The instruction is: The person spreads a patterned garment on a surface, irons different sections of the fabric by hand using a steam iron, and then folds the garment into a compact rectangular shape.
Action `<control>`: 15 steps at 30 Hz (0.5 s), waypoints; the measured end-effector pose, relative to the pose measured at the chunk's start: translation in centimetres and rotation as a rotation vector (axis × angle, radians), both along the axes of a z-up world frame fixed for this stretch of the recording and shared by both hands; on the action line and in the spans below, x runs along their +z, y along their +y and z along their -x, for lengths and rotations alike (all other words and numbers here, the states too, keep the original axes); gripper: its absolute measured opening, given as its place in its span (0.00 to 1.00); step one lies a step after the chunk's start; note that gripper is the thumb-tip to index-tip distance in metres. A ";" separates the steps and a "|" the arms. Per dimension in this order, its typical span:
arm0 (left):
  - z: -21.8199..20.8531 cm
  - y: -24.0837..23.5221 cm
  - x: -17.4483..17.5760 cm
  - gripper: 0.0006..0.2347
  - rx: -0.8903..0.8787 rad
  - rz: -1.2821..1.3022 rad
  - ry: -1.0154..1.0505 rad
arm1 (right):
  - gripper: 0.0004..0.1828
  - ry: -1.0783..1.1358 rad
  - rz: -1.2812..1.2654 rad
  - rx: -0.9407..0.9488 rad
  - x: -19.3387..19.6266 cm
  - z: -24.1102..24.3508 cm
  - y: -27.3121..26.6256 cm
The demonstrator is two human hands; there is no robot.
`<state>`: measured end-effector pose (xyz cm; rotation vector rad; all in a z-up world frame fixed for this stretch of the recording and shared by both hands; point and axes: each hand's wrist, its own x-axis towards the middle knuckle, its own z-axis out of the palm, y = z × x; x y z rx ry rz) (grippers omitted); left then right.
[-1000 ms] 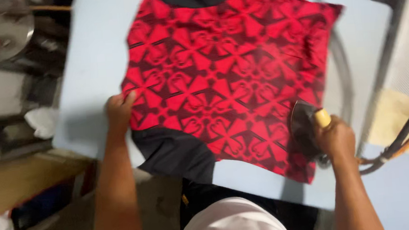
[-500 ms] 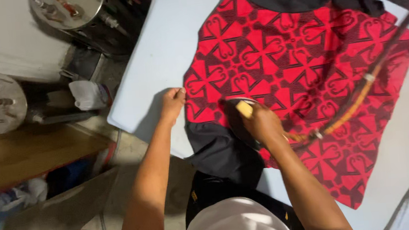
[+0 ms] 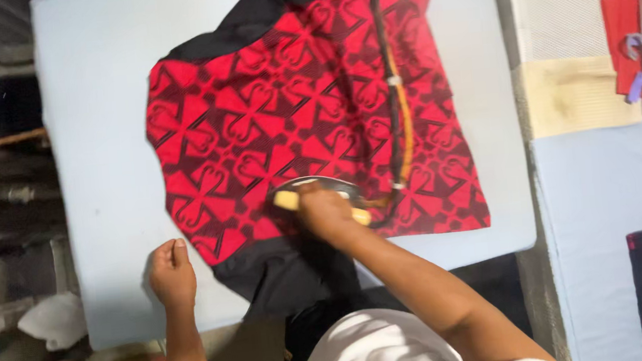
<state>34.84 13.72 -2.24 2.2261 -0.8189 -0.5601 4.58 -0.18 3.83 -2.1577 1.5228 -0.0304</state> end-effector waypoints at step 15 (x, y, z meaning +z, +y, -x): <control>35.6 -42.8 1.8 0.13 -1.358 0.526 -0.545 | 0.18 0.097 0.037 -0.370 3.6 24.4 -6.3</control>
